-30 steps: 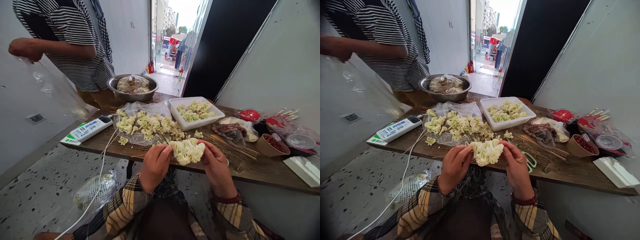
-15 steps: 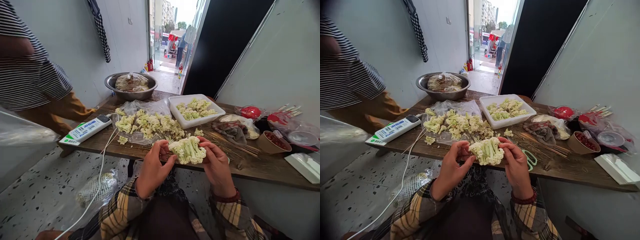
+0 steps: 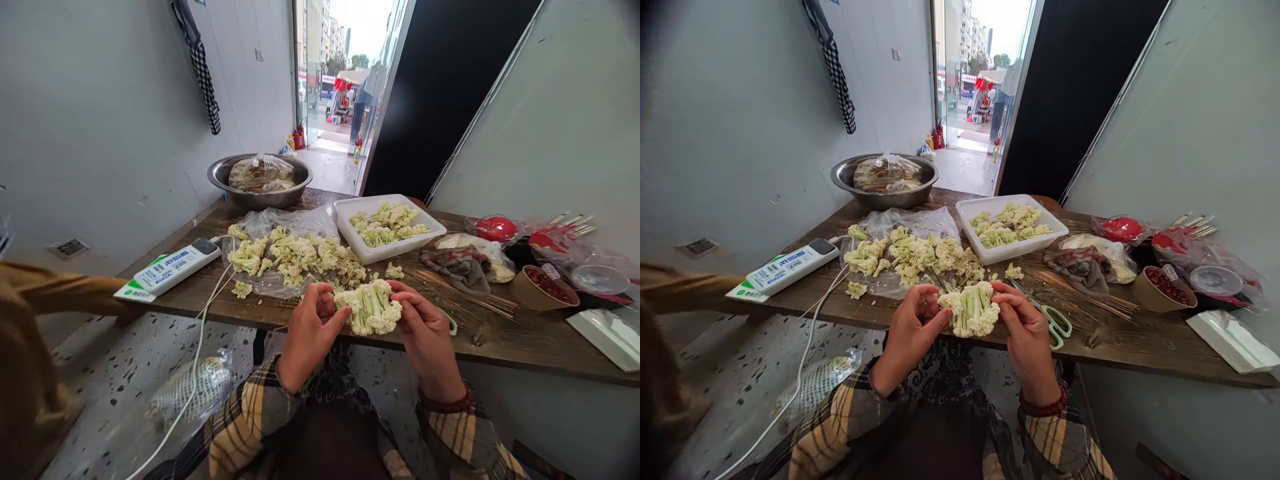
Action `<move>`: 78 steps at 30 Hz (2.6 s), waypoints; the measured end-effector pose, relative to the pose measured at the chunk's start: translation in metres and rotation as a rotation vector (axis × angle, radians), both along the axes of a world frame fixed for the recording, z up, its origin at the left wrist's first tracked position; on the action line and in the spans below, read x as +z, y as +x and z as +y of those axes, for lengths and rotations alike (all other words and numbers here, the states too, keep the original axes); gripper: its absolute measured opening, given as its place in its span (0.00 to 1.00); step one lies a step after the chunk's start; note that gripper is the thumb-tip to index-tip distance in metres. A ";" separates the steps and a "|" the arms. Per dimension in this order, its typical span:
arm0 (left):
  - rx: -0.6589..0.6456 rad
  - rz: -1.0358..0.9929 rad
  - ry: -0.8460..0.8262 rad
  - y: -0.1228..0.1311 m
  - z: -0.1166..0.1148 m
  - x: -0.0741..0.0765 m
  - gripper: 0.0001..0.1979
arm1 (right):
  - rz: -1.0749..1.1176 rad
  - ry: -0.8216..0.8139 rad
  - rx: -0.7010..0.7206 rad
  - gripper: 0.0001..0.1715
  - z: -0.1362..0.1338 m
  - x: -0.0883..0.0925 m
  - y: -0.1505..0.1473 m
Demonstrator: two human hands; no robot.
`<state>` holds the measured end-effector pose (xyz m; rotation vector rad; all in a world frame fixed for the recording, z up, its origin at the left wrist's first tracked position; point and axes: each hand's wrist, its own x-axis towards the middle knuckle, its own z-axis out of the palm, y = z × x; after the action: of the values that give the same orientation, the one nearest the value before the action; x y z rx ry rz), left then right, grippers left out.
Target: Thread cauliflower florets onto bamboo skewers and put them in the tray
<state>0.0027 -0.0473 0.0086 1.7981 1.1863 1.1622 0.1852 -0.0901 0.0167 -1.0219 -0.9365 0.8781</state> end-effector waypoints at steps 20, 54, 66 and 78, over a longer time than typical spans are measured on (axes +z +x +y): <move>-0.099 -0.344 -0.253 0.000 0.007 0.003 0.12 | -0.231 -0.065 -0.123 0.14 -0.002 0.008 0.019; 0.389 -0.129 -0.012 -0.077 0.065 -0.051 0.15 | -1.458 0.049 -0.407 0.16 0.099 0.076 0.100; 0.363 0.095 0.126 -0.078 0.065 -0.049 0.12 | -1.876 -0.128 -0.212 0.18 0.256 0.060 0.094; 0.374 0.191 0.267 -0.082 0.072 -0.060 0.10 | -1.758 -0.120 -0.007 0.17 0.301 0.033 0.109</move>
<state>-0.0797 0.0243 -0.0512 1.9732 1.5931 1.4395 0.2939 0.2113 0.0497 -1.8678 -2.2850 -0.2433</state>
